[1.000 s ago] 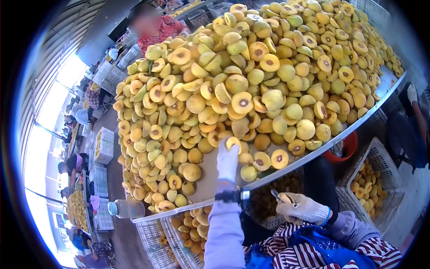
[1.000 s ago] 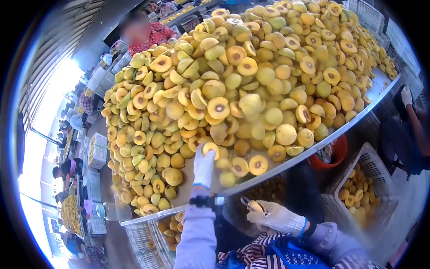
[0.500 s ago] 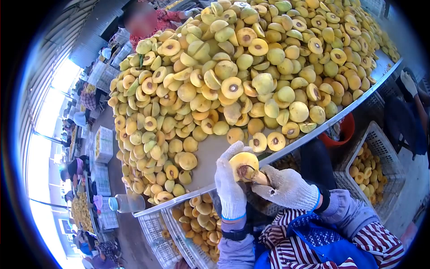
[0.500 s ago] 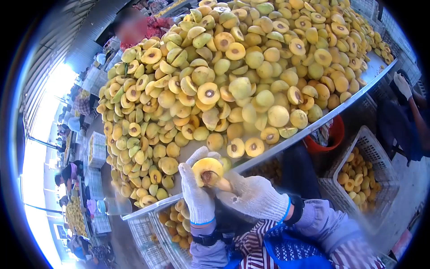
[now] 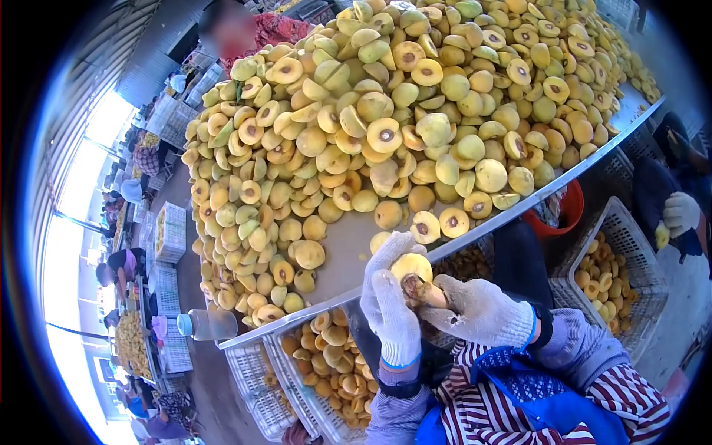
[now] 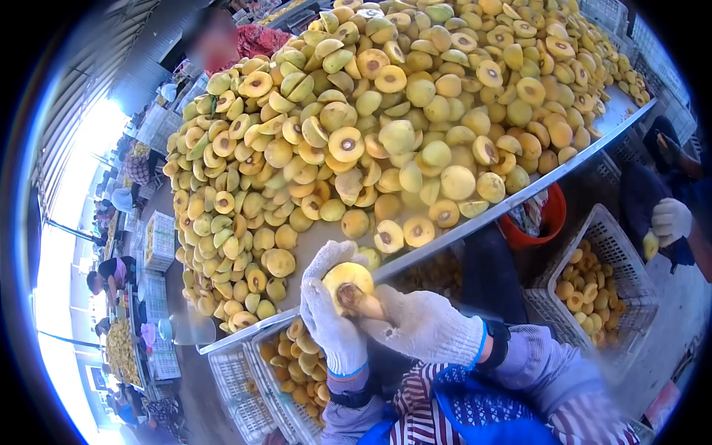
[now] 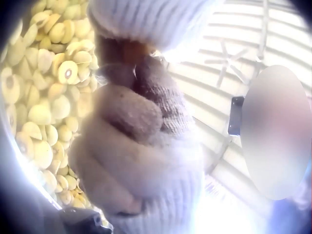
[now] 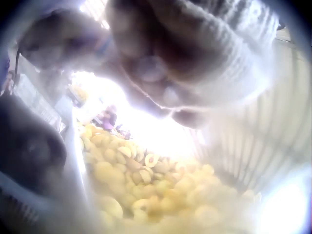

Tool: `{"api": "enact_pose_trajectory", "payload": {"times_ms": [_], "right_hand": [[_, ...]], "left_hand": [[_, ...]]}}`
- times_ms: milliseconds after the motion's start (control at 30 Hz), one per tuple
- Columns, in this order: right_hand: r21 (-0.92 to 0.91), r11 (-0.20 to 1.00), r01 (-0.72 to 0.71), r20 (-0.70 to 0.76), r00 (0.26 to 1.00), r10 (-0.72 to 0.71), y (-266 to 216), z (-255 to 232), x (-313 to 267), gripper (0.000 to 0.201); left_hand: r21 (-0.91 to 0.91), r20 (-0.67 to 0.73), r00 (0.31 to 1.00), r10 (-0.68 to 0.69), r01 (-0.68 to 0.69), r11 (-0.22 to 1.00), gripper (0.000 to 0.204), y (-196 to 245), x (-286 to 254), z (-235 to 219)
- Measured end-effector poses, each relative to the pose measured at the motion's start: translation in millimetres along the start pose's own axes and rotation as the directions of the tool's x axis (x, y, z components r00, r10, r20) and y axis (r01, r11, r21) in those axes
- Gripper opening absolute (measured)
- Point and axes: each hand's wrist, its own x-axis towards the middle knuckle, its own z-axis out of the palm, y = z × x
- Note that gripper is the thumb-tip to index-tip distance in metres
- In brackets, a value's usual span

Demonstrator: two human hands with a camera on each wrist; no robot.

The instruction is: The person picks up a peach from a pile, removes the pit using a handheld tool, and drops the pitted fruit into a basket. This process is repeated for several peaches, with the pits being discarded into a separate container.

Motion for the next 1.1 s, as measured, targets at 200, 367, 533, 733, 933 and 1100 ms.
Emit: {"api": "enact_pose_trajectory", "payload": {"times_ms": [200, 367, 533, 733, 933, 1100], "right_hand": [[0.492, 0.838, -0.237, 0.304, 0.949, 0.090, 0.7, -9.5, 2.4, 0.033], [0.654, 0.590, -0.474, 0.532, 0.842, 0.087, -11.3, -34.2, -5.0, 0.041], [0.737, 0.496, -0.459, 0.517, 0.856, 0.024, 3.0, -25.2, -11.4, 0.036], [0.636, 0.495, -0.593, 0.678, 0.735, 0.011, 4.2, -29.4, -17.3, 0.032], [0.761, 0.231, -0.607, 0.644, 0.749, -0.155, 26.2, -7.9, -30.8, 0.029], [0.689, 0.330, -0.645, 0.724, 0.619, -0.303, 25.3, -8.2, -31.5, 0.031]], "left_hand": [[0.370, 0.181, 0.979, -0.094, 0.021, 0.929, 0.046, 31.1, 19.4, 1.3], [0.192, 0.317, 0.862, -0.396, 0.351, 0.917, 0.033, 41.3, 29.0, -2.2], [0.032, 0.160, 0.973, -0.168, 0.165, 0.986, 0.030, 37.3, -3.4, 15.5], [0.211, 0.466, 0.796, -0.386, 0.324, 0.922, 0.029, 52.7, 13.5, -3.4], [-0.186, 0.389, 0.921, -0.018, 0.097, 0.978, 0.044, 28.7, -10.0, 12.1], [-0.342, 0.261, 0.874, -0.410, 0.481, 0.807, 0.054, 26.3, -10.1, 5.6]]}}
